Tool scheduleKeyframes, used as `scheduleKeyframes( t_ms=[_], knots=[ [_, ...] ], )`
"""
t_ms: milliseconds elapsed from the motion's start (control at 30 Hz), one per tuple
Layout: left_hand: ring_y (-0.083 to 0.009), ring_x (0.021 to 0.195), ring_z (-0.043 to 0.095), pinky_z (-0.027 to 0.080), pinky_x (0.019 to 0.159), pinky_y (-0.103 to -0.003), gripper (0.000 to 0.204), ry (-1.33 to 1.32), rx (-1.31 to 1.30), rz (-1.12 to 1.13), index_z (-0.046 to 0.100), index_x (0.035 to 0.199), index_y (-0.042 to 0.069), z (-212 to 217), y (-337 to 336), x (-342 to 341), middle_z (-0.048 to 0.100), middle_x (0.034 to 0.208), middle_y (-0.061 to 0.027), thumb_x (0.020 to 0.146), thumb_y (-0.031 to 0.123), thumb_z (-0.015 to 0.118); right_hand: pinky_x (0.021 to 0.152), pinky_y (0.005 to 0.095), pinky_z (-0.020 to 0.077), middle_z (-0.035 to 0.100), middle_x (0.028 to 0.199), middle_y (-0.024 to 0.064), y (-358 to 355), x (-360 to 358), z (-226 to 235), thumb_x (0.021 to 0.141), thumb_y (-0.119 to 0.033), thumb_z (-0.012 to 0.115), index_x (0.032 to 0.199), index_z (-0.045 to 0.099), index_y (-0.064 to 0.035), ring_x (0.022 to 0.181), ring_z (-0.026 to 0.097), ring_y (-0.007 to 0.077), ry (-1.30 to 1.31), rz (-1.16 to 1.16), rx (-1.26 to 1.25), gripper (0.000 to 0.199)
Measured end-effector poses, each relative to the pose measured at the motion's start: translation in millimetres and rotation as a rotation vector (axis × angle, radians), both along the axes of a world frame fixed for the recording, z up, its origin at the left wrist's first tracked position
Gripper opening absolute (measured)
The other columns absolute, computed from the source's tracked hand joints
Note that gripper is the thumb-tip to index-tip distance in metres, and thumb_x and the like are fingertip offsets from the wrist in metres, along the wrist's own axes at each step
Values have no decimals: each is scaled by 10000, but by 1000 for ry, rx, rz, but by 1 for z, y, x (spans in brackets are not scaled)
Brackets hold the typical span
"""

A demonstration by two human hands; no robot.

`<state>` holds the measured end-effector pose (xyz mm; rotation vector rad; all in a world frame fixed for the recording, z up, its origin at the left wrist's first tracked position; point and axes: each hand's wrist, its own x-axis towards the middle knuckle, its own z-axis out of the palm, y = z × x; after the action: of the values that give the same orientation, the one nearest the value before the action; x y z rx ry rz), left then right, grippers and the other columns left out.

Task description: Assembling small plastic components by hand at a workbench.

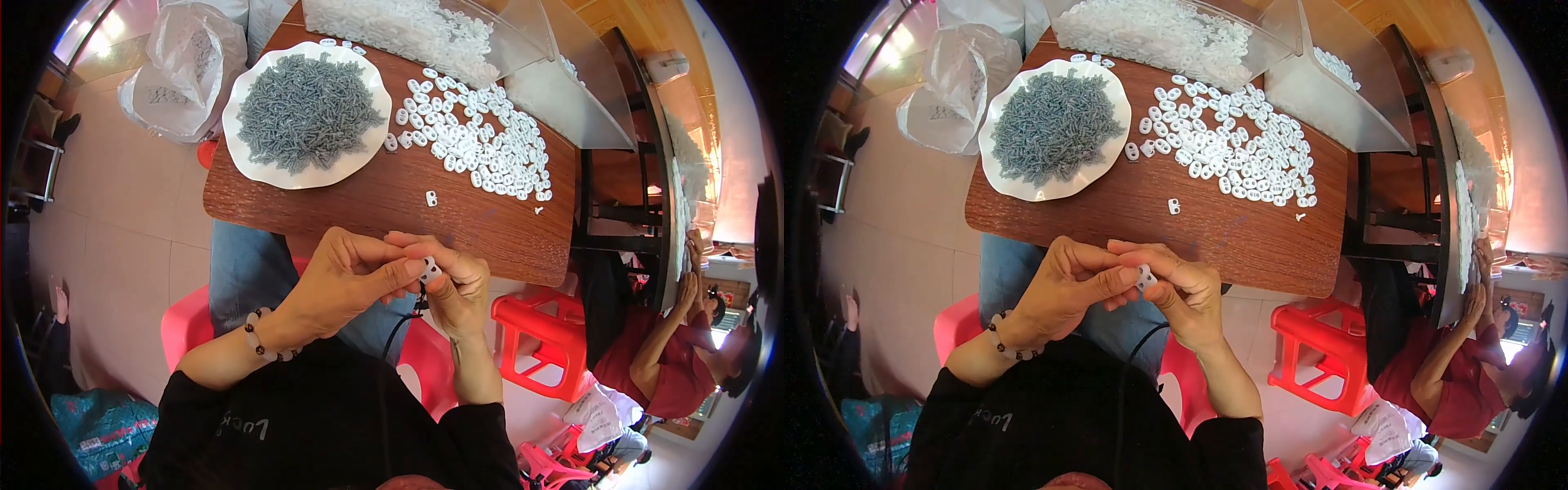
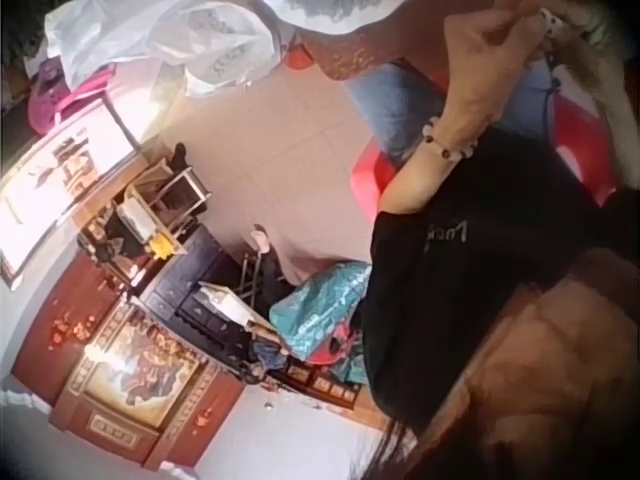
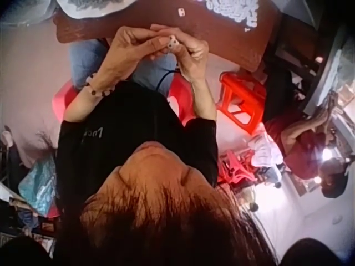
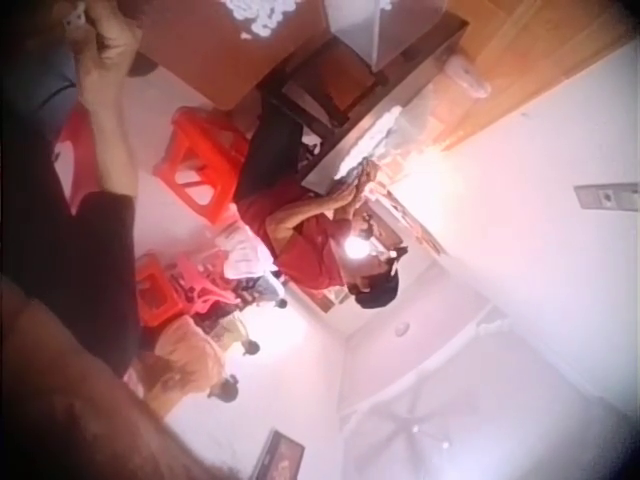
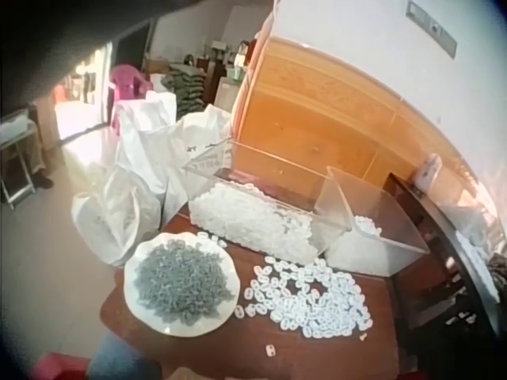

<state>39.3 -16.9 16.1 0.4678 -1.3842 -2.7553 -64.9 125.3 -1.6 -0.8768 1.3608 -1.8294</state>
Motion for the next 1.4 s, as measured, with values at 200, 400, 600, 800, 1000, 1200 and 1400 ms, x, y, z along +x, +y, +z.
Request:
scheduleKeyframes(
  t_ms=[200, 400, 600, 800, 1000, 1200, 1400],
  knots=[
    [-42, 591, 526, 409, 531, -186, 201, 9, 2, 58, 710, 856, -12, -3, 5, -1, 616, 645, -18, 866, 185, 672, 694, 297, 513, 605, 1150, 230, -2, 4, 4, 900, -323, 597, 1092, 626, 46, 746, 618, 173, -45, -27, 6, 418],
    [-43, 595, 527, 407, 531, -187, 204, 14, -9, 54, 710, 843, -15, -1, 4, -2, 618, 643, -23, 861, 185, 677, 703, 308, 514, 602, 1157, 231, 0, 0, -1, 906, -299, 592, 1095, 627, 43, 773, 622, 184, -6, 1, -23, 393],
    [-68, 643, 564, 420, 557, -197, 181, -16, -12, 5, 707, 888, -9, 0, 2, 0, 650, 728, -49, 860, 167, 676, 701, 305, 511, 602, 1159, 228, 0, 0, -1, 907, -301, 591, 1097, 627, 42, 775, 622, 184, -13, 4, -21, 394],
    [-68, 635, 560, 421, 554, -197, 182, -21, -14, 25, 711, 868, -8, -1, 3, -1, 647, 712, -47, 860, 170, 676, 686, 301, 511, 607, 1145, 219, -1, 2, 0, 911, -301, 586, 1078, 628, 45, 771, 619, 181, -31, -12, -11, 387],
    [-67, 619, 552, 415, 545, -201, 182, -12, -13, 34, 711, 853, -10, -5, 4, -1, 642, 699, -42, 865, 167, 670, 689, 300, 511, 614, 1129, 211, -2, 2, -3, 906, -299, 594, 1062, 632, 46, 774, 618, 178, -3, -40, -5, 380],
    [-68, 610, 547, 407, 535, -204, 179, -41, -4, 21, 709, 826, -12, -6, 3, -1, 633, 676, -40, 863, 159, 668, 687, 304, 517, 616, 1121, 207, -1, 2, -6, 900, -294, 603, 1064, 630, 46, 770, 620, 183, 43, -54, 3, 378],
    [-77, 602, 544, 420, 545, -211, 184, -39, -28, 43, 707, 839, -16, -12, 6, -3, 641, 687, -50, 867, 160, 662, 657, 307, 538, 619, 1099, 194, -3, 7, -4, 913, -207, 584, 1081, 612, 56, 745, 626, 184, -98, -61, 17, 314]
  ],
)
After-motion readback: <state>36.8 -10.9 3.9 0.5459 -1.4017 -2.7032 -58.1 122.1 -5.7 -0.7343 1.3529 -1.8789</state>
